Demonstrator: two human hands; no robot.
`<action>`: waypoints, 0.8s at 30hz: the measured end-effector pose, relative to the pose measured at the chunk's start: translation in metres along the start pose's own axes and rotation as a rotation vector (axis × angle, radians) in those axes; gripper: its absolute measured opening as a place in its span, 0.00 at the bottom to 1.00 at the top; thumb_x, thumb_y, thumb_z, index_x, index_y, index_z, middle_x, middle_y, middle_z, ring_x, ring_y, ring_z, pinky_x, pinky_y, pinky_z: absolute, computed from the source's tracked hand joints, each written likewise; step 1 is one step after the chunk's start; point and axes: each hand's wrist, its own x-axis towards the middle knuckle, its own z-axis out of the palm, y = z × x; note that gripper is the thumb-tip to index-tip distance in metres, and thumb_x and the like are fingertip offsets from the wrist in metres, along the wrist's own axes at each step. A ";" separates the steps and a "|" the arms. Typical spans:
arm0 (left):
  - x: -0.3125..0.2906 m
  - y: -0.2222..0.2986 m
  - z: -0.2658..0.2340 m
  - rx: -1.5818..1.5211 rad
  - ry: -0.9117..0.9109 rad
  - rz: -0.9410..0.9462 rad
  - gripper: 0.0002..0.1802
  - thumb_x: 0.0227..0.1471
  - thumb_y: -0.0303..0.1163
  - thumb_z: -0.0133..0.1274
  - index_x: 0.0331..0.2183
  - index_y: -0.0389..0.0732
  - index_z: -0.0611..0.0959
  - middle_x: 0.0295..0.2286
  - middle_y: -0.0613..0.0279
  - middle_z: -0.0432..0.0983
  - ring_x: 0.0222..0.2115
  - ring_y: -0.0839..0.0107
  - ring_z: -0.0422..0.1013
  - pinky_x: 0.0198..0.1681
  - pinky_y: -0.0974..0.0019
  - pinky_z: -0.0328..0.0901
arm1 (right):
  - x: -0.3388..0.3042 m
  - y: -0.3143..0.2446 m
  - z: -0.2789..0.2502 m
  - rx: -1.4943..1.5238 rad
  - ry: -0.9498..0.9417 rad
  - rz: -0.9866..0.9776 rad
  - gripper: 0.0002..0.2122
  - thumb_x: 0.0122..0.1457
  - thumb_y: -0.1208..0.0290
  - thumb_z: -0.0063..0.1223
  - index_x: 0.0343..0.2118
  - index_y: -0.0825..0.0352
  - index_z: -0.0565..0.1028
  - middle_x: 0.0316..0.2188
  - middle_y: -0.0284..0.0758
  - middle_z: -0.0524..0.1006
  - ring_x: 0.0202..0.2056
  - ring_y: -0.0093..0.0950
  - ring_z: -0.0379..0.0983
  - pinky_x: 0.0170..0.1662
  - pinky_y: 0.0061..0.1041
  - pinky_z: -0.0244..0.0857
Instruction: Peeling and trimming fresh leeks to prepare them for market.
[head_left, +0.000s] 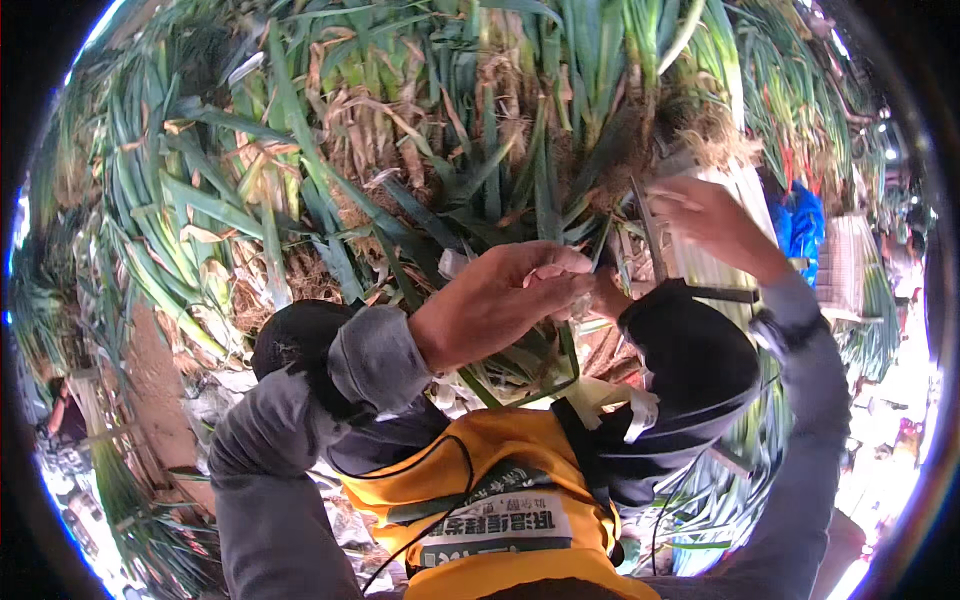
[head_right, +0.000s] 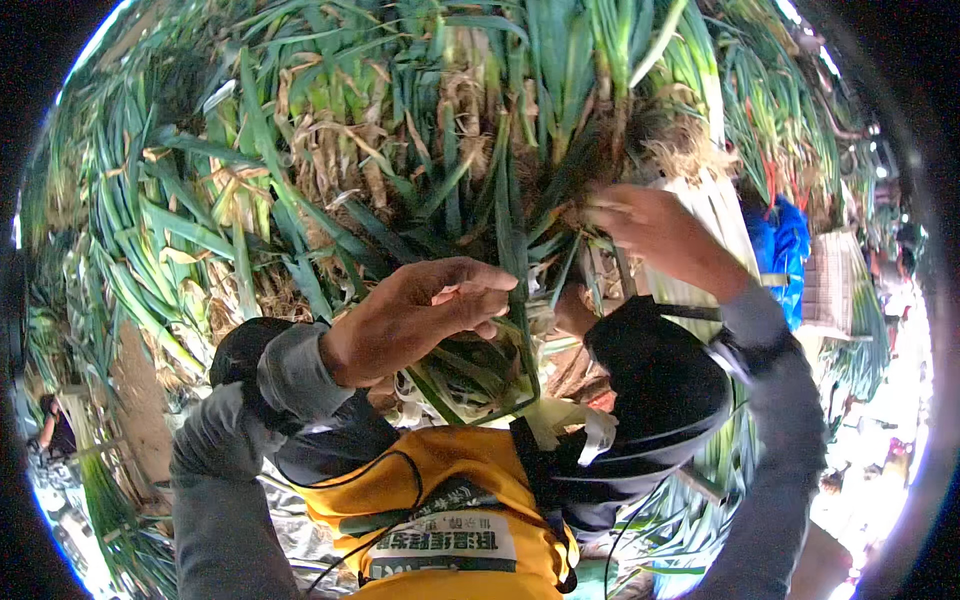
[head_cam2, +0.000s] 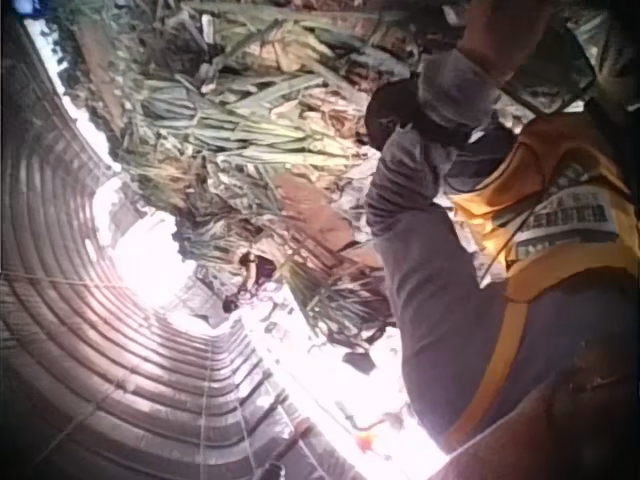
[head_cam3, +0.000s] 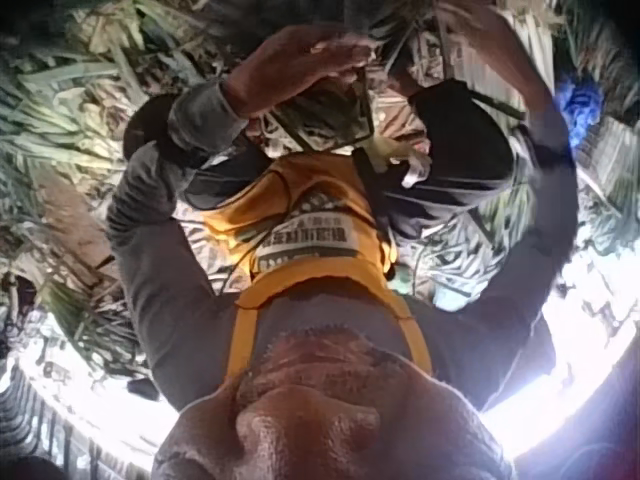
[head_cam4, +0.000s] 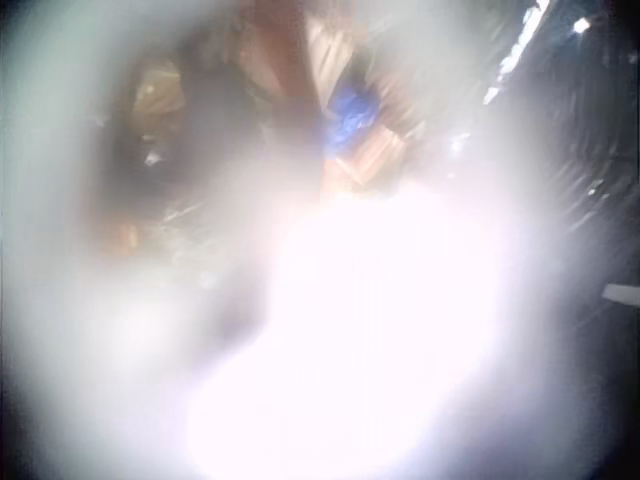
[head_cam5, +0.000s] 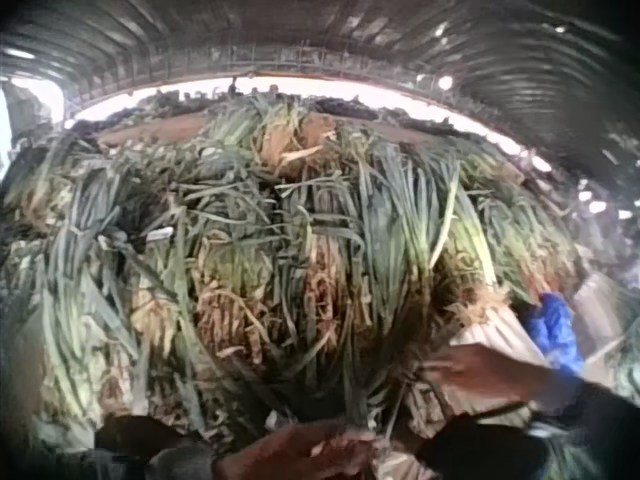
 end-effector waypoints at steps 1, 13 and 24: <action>-0.005 0.004 -0.004 -0.013 0.030 -0.002 0.25 0.61 0.39 0.51 0.51 0.29 0.73 0.40 0.62 0.74 0.39 0.76 0.70 0.45 0.70 0.66 | 0.041 -0.025 0.031 0.073 -0.059 0.076 0.22 0.63 0.56 0.51 0.50 0.71 0.71 0.40 0.39 0.79 0.38 0.22 0.75 0.38 0.25 0.71; -0.048 0.023 -0.025 -0.295 0.214 -0.057 0.20 0.62 0.33 0.49 0.52 0.33 0.72 0.38 0.66 0.72 0.40 0.80 0.67 0.45 0.73 0.64 | 0.357 0.008 0.302 -0.314 0.281 -0.042 0.25 0.53 0.49 0.57 0.32 0.75 0.75 0.32 0.52 0.76 0.38 0.48 0.74 0.42 0.43 0.69; -0.042 0.015 -0.026 -0.239 0.253 0.046 0.19 0.61 0.34 0.50 0.49 0.31 0.75 0.38 0.63 0.74 0.38 0.77 0.70 0.43 0.72 0.66 | 0.241 -0.013 0.232 0.026 -0.007 0.037 0.22 0.50 0.54 0.59 0.33 0.73 0.76 0.36 0.52 0.77 0.42 0.41 0.76 0.43 0.39 0.68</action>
